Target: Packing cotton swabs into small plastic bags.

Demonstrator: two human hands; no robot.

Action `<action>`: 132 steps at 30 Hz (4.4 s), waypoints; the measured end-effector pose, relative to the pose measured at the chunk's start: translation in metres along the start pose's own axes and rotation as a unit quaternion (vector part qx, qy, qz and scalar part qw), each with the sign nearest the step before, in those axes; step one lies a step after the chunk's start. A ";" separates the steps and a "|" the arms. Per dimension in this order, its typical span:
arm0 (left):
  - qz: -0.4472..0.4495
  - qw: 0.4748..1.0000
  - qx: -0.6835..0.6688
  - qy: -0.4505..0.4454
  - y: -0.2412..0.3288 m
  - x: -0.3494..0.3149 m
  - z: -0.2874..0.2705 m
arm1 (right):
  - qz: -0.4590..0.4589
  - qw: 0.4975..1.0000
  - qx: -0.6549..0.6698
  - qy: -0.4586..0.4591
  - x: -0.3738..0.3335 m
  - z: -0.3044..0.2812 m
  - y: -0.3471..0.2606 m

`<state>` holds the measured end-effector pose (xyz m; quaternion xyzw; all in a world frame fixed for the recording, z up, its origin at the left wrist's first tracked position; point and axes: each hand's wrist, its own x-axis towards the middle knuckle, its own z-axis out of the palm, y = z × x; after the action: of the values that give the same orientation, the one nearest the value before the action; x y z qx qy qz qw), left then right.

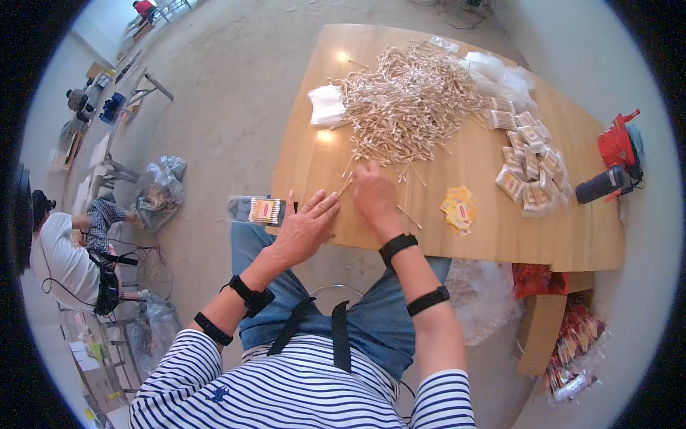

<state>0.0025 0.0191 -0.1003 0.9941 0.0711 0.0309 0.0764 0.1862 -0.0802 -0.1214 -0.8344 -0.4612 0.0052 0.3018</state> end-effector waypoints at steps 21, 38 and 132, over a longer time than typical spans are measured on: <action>0.017 0.995 -0.102 0.010 0.035 -0.031 -0.005 | 0.053 0.997 0.030 0.035 -0.073 -0.008 -0.026; 0.015 0.995 -0.096 0.016 0.039 -0.030 0.004 | 0.036 0.996 0.075 0.034 -0.058 0.004 -0.023; 0.062 0.986 -0.150 0.046 0.026 -0.009 0.028 | 0.087 0.996 -0.028 0.019 -0.001 0.001 0.000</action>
<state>-0.0004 -0.0117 -0.1241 0.9714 0.0069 0.0914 0.2190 0.1854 -0.0801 -0.1223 -0.8794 -0.3812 0.0022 0.2853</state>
